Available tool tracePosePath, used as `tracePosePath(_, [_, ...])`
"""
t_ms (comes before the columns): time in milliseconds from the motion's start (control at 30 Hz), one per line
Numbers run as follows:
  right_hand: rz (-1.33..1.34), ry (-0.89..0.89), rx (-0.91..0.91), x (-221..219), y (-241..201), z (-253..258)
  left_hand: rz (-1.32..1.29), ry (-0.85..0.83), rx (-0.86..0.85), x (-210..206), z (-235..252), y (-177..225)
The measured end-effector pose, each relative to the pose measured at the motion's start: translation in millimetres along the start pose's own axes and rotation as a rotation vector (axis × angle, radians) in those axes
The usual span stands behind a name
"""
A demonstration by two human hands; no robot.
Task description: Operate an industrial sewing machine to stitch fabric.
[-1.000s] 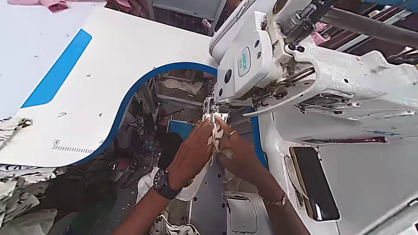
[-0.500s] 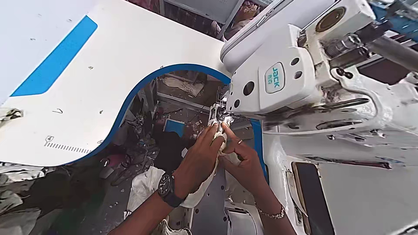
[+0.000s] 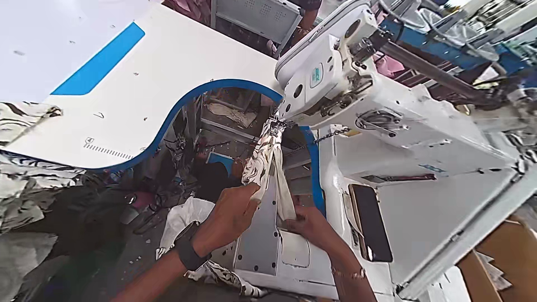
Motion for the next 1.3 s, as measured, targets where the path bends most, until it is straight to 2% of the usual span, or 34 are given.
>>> tracePosePath(33, [0.011, -0.026, 0.126, 0.7, 0.7, -3.0, 0.046, 0.077, -0.066, -3.9, -4.4, 0.7])
tracePosePath(67, [-0.068, 0.064, 0.291, 9.4, -18.0, -12.4, 0.091, 0.174, -0.146, -7.0, -3.8, 0.0])
tracePosePath(100, [-0.213, 0.230, 0.441, 15.7, -49.2, -30.0, 0.141, 0.259, -0.224, -11.5, -2.5, -1.2])
tracePosePath(167, [-0.449, 0.454, 0.530, 6.5, -106.3, -65.7, 0.217, 0.359, -0.315, -23.7, 0.5, -3.7])
tracePosePath(200, [-0.499, 0.455, 0.502, -6.8, -119.0, -72.2, 0.234, 0.394, -0.318, -26.9, 2.3, -4.5])
tracePosePath(267, [-0.462, 0.284, 0.281, -25.3, -121.2, -63.1, 0.230, 0.390, -0.252, -19.6, 8.5, -6.2])
tracePosePath(300, [-0.441, 0.239, 0.173, -19.3, -118.8, -59.3, 0.202, 0.337, -0.200, -15.6, 9.7, -4.4])
tracePosePath(367, [-0.478, 0.259, 0.102, 4.2, -125.4, -69.9, 0.167, 0.260, -0.164, -18.1, -4.4, -2.5])
tracePosePath(467, [-0.560, 0.222, 0.122, 22.3, -145.5, -71.6, 0.193, 0.369, -0.348, -24.2, -13.9, -12.6])
tracePosePath(533, [-0.515, 0.159, 0.105, 17.2, -139.7, -58.5, 0.214, 0.457, -0.518, -24.5, -5.0, -18.2])
tracePosePath(600, [-0.514, 0.130, 0.056, 17.0, -129.5, -51.9, 0.218, 0.500, -0.605, -28.3, 6.2, -19.1])
tracePosePath(700, [-0.583, 0.209, 0.109, 26.8, -132.8, -51.5, 0.239, 0.454, -0.452, -25.8, 11.2, -12.7])
tracePosePath(800, [-0.559, 0.143, 0.086, 32.6, -128.8, -42.1, 0.220, 0.341, -0.312, -21.8, 0.3, -4.9])
tracePosePath(900, [-0.609, 0.115, 0.096, 29.2, -129.0, -40.6, 0.184, 0.327, -0.400, -31.2, -11.1, -8.8])
tracePosePath(1033, [-0.558, 0.036, 0.151, 29.7, -127.9, -30.3, 0.181, 0.457, -0.540, -26.4, -1.0, -13.9])
tracePosePath(1167, [-0.643, 0.284, 0.285, 29.2, -138.1, -15.1, 0.175, 0.470, -0.499, -27.7, 12.1, -16.8])
tracePosePath(1233, [-0.656, 0.235, 0.259, 32.3, -145.0, -0.9, 0.194, 0.475, -0.468, -25.4, 22.4, -18.8])
tracePosePath(1300, [-0.620, 0.092, 0.184, 37.8, -145.7, 11.8, 0.173, 0.469, -0.416, -22.1, 29.4, -21.5])
Point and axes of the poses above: each hand's wrist, its own z-axis towards the middle knuckle, its own x-axis out of the back of the hand, y = z × x, the point moved 4 cm from there along z, towards the middle knuckle, and after that the axes turned 13 degrees about -x, right-handed, at the moved point
